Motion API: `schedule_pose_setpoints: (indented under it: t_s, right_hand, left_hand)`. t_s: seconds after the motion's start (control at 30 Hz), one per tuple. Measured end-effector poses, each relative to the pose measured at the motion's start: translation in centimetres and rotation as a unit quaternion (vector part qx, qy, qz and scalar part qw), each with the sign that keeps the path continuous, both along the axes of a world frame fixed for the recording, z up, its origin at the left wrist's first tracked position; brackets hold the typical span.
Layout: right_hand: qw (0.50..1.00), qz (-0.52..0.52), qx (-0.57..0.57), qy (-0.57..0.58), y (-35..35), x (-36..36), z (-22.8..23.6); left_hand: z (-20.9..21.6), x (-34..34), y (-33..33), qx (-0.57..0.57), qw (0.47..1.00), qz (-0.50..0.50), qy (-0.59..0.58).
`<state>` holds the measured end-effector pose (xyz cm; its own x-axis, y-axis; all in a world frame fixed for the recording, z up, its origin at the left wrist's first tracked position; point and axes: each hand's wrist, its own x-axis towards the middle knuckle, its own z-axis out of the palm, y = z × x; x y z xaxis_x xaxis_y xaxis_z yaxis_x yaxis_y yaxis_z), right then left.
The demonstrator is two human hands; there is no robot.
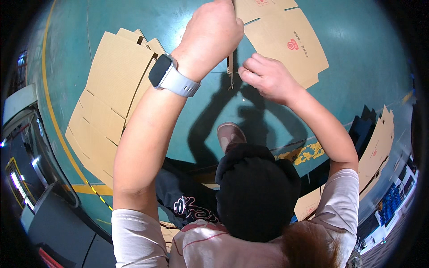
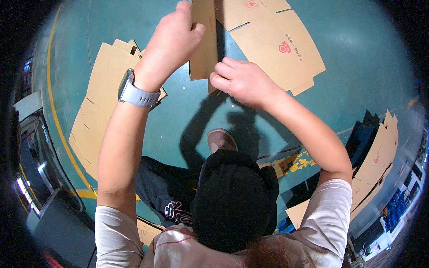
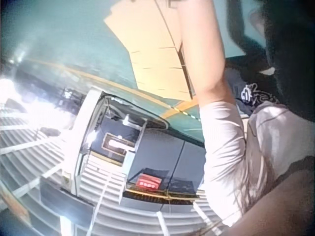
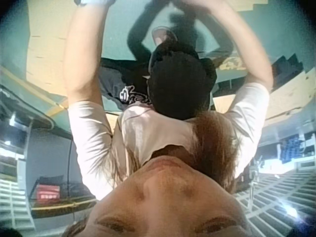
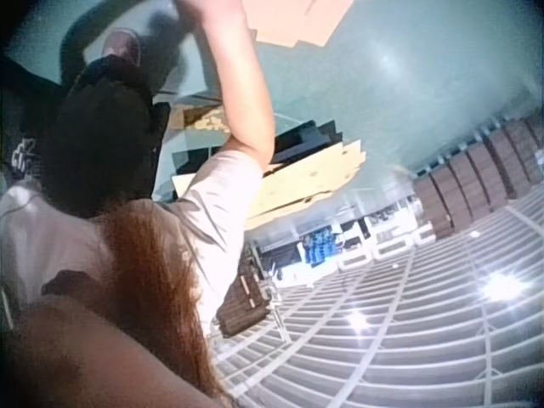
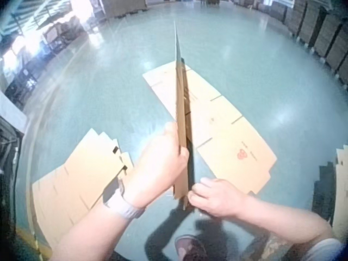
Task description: The person sits on the floor and uses a utility knife to cut and score pre-printed cardboard sheets. They repeatedly slice along the perforated lines to separate the cardboard into smaller pieces and then fold the resulting sections.
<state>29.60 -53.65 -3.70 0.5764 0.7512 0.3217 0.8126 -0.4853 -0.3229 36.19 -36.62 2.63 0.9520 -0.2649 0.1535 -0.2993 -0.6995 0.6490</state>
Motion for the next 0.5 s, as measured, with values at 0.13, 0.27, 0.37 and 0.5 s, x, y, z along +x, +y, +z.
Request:
schedule_pose_setpoints:
  t_s: [0.13, 0.27, 0.37, 0.5]
  right_hand:
    - [1.0, 0.004, -0.019, 0.001, -1.6, -0.1, -0.2]
    - [0.999, 0.001, -0.029, 0.018, -3.0, -0.2, 0.3]
    - [0.998, -0.061, -0.011, 0.029, -5.1, -1.1, 0.5]
    - [0.939, -0.265, 0.174, 0.13, -7.0, -5.8, -1.9]
  left_hand:
    - [0.5, -0.1, -0.6, 0.021, 1.0, 0.003, 0.022]
    - [0.6, -0.5, -1.5, 0.023, 0.998, 0.021, -0.049]
    - [0.6, -0.2, -1.8, -0.036, 0.998, -0.008, -0.057]
    - [1.1, 1.5, -0.8, 0.007, 0.965, -0.18, -0.192]
